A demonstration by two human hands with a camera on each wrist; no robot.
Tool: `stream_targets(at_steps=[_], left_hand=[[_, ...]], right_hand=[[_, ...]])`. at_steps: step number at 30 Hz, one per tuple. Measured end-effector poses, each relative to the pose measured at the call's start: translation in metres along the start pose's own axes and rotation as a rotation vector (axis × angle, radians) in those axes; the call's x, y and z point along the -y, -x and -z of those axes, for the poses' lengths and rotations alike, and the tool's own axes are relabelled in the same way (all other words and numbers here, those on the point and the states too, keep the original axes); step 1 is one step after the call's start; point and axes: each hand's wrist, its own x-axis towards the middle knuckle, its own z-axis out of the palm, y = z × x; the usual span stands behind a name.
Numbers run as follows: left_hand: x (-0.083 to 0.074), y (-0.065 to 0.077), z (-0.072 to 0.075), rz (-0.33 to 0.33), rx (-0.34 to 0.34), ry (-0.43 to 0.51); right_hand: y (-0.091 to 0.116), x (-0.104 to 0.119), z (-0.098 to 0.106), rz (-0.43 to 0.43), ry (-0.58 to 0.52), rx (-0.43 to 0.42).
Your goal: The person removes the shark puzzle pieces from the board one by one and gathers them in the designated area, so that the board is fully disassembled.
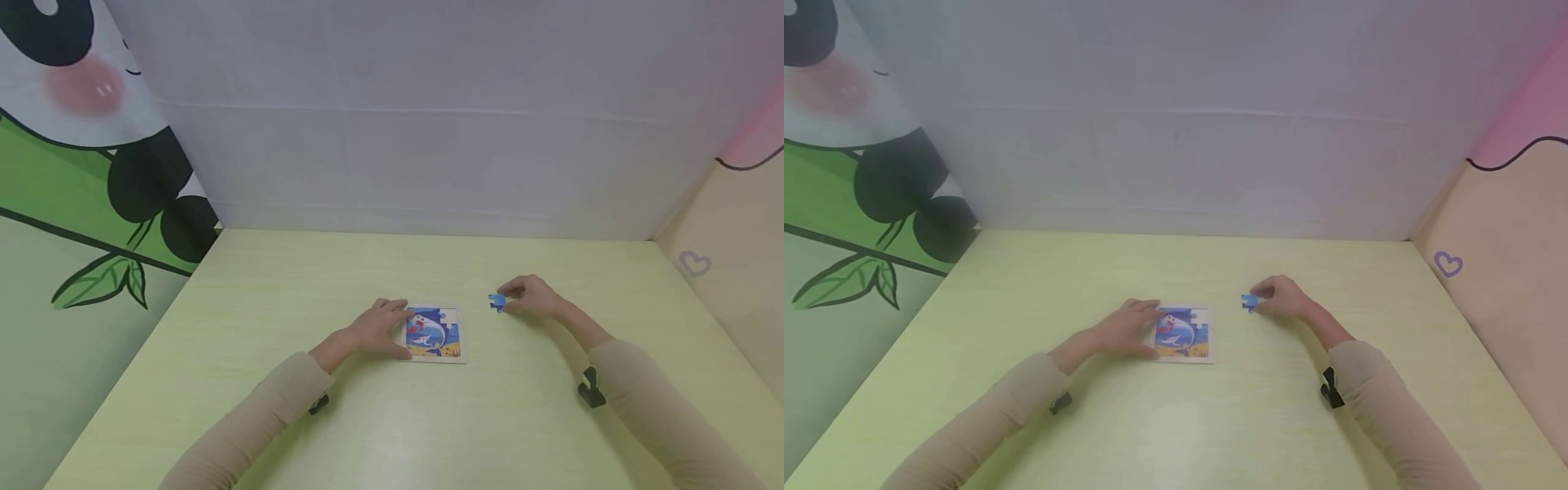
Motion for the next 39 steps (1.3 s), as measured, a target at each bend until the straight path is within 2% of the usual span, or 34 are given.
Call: stream_targets(at_steps=[10, 16, 23, 29, 39], left_hand=[[0.003, -0.002, -0.002, 0.003, -0.002, 0.003], [0.004, -0.003, -0.003, 0.002, -0.007, 0.006], [0.003, -0.002, -0.001, 0.017, -0.001, 0.023], [0.003, -0.002, -0.002, 0.029, -0.001, 0.018], [0.002, -0.001, -0.001, 0.031, -0.001, 0.024]], right_hand=[[-0.003, 0.021, -0.009, 0.053, 0.06, -0.089], [-0.013, 0.039, -0.026, 0.08, 0.042, -0.076], [-0.018, 0.062, -0.054, 0.05, -0.001, -0.061], [-0.019, 0.074, -0.074, 0.023, 0.0, -0.021], [-0.022, 0.079, -0.085, -0.024, 0.055, -0.061]])
